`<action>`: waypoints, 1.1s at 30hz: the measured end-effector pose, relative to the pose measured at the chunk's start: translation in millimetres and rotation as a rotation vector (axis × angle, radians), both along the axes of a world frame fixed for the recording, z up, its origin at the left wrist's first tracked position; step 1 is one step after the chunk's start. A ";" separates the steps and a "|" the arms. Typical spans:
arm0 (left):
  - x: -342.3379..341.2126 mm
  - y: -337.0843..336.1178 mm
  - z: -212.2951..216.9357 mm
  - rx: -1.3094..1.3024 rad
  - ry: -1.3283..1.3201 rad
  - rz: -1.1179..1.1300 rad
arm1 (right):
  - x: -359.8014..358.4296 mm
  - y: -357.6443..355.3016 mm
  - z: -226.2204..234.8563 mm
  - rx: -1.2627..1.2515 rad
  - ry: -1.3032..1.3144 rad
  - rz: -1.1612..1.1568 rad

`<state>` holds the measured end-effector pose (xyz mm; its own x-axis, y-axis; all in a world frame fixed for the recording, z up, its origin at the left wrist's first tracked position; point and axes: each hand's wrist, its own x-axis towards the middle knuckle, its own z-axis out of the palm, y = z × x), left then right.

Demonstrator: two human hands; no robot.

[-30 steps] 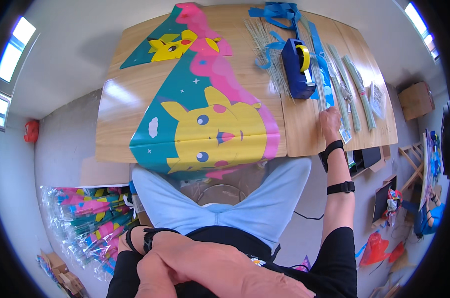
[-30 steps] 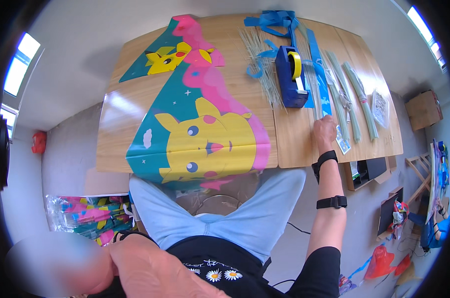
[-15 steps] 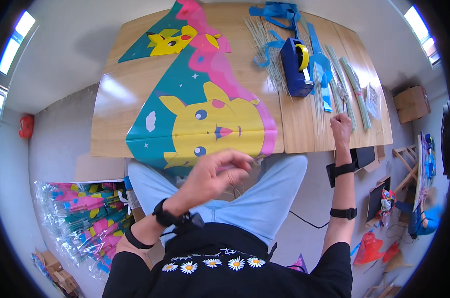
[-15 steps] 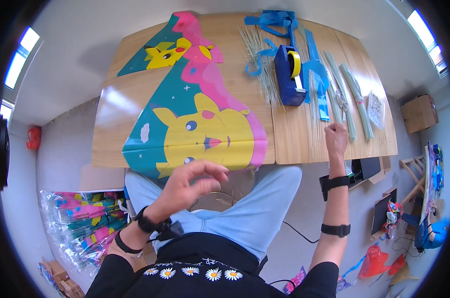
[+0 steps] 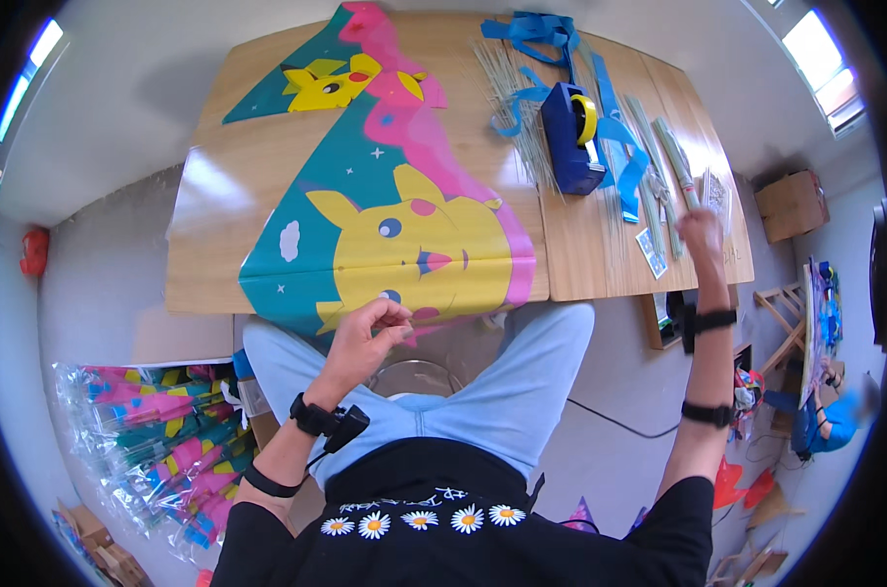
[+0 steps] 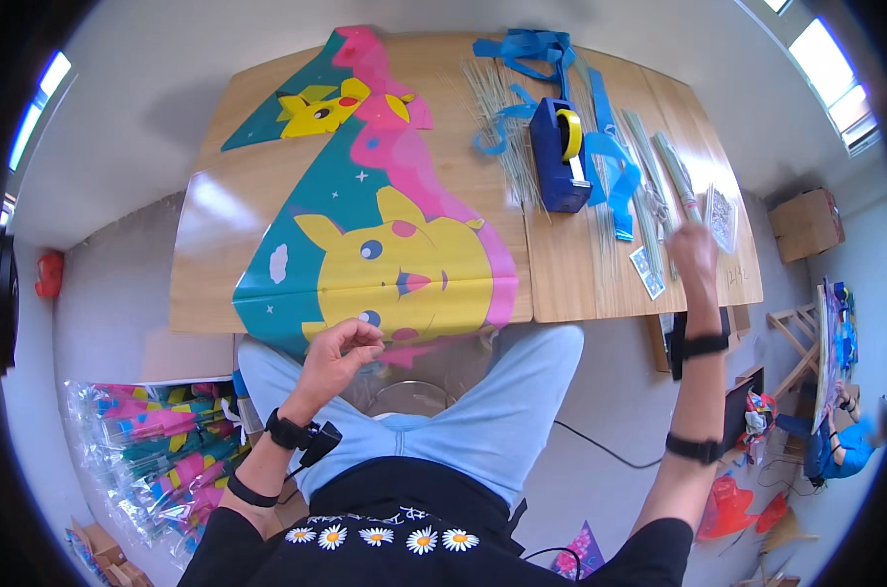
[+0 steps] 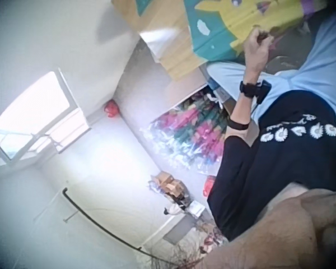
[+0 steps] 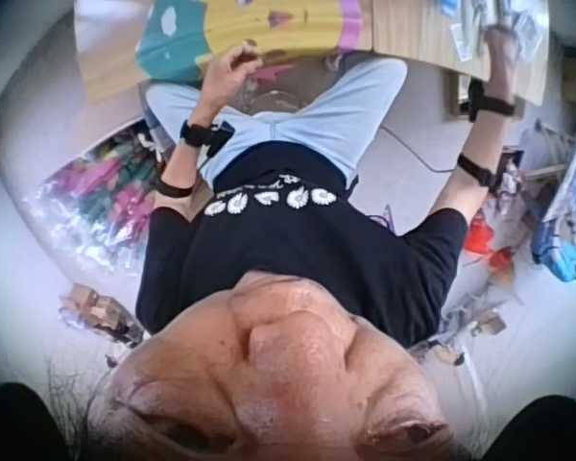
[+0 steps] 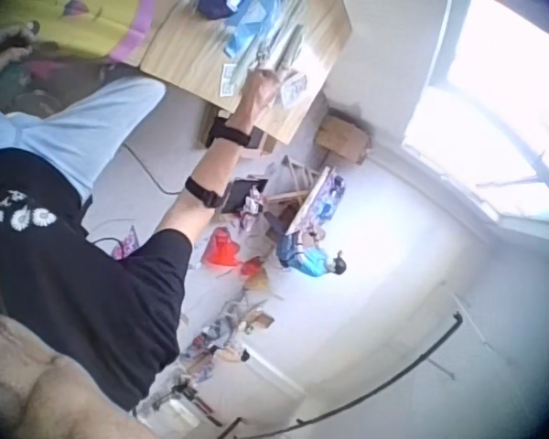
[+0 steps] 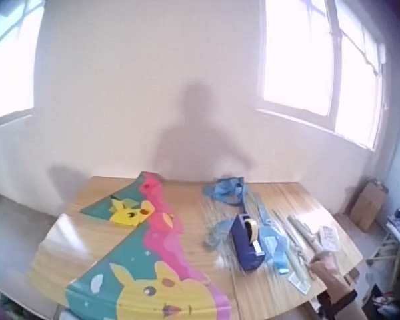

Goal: Assembling a kite by attaching support sticks to a plastic kite sail using tape.

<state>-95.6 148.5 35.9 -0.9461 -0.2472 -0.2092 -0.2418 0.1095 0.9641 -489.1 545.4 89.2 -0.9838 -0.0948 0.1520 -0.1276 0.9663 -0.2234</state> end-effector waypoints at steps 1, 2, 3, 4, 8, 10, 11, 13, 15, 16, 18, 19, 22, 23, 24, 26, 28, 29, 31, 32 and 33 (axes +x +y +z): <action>12.0 -5.8 -1.8 0.019 -0.063 0.064 | 22.6 -4.2 -11.2 -0.112 -0.086 0.041; 17.4 -9.4 -5.7 0.065 -0.110 0.092 | 56.3 3.4 -2.9 -0.196 -0.156 0.046; 21.7 -12.5 -10.3 0.072 -0.113 0.091 | 85.4 7.6 2.9 -0.224 -0.194 0.017; 26.1 -15.4 -15.8 0.034 -0.101 0.096 | 110.3 14.5 4.5 -0.254 -0.234 -0.012; 25.8 -15.4 -18.7 -0.070 -0.038 0.087 | 182.6 79.8 -0.3 -0.449 -0.381 -0.013; 23.3 -14.4 -16.8 -0.087 -0.018 0.096 | 210.0 85.5 7.3 -0.494 -0.412 -0.069; 21.9 -13.7 -15.3 -0.108 0.006 0.107 | 217.3 85.1 10.1 -0.542 -0.438 -0.122; 17.3 -9.1 -10.4 -0.162 0.041 0.116 | 224.5 82.3 11.2 -0.569 -0.457 -0.068; 9.7 -4.0 -2.1 -0.224 0.070 0.134 | 227.4 69.8 13.9 -0.601 -0.482 -0.003; 4.7 -1.2 3.7 -0.392 0.175 0.114 | 227.3 56.7 18.2 -0.617 -0.528 0.048; -5.2 1.6 13.6 -0.571 0.265 0.096 | 225.3 29.7 13.0 -0.640 -0.588 0.109; -11.9 2.1 17.7 -0.628 0.344 0.103 | 221.2 15.6 5.6 -0.635 -0.627 0.227; -22.9 -0.3 30.0 -0.801 0.458 0.127 | 216.6 -45.7 -12.3 -0.634 -0.715 0.483; -23.5 -2.9 35.6 -0.944 0.458 0.110 | 214.4 -65.7 -19.0 -0.604 -0.721 0.584; -24.3 -5.7 38.5 -1.078 0.462 0.090 | 213.6 -84.2 -21.0 -0.569 -0.723 0.676; -13.6 -20.2 31.3 -1.066 0.412 0.020 | 215.5 -125.3 -10.6 -0.583 -0.783 0.739; -1.3 -30.1 22.6 -1.055 0.357 -0.059 | 211.1 -141.2 -9.1 -0.607 -0.788 0.744; 2.8 -33.4 18.7 -1.004 0.327 -0.051 | 208.7 -145.2 -10.2 -0.632 -0.811 0.763; 3.5 -28.8 15.6 -0.950 0.304 -0.050 | 204.0 -150.7 -13.1 -0.604 -0.809 0.770; 1.5 -24.7 15.6 -0.884 0.319 -0.026 | 201.4 -152.3 -15.0 -0.575 -0.818 0.788; 0.6 -21.4 15.3 -0.819 0.330 0.000 | 199.3 -154.3 -16.8 -0.576 -0.811 0.782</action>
<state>-95.1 127.0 51.2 -0.9270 -0.1993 0.3178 0.0356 0.7967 0.6034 -289.7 391.1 72.4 -0.5245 -0.8126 -0.2539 -0.2493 0.4318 -0.8668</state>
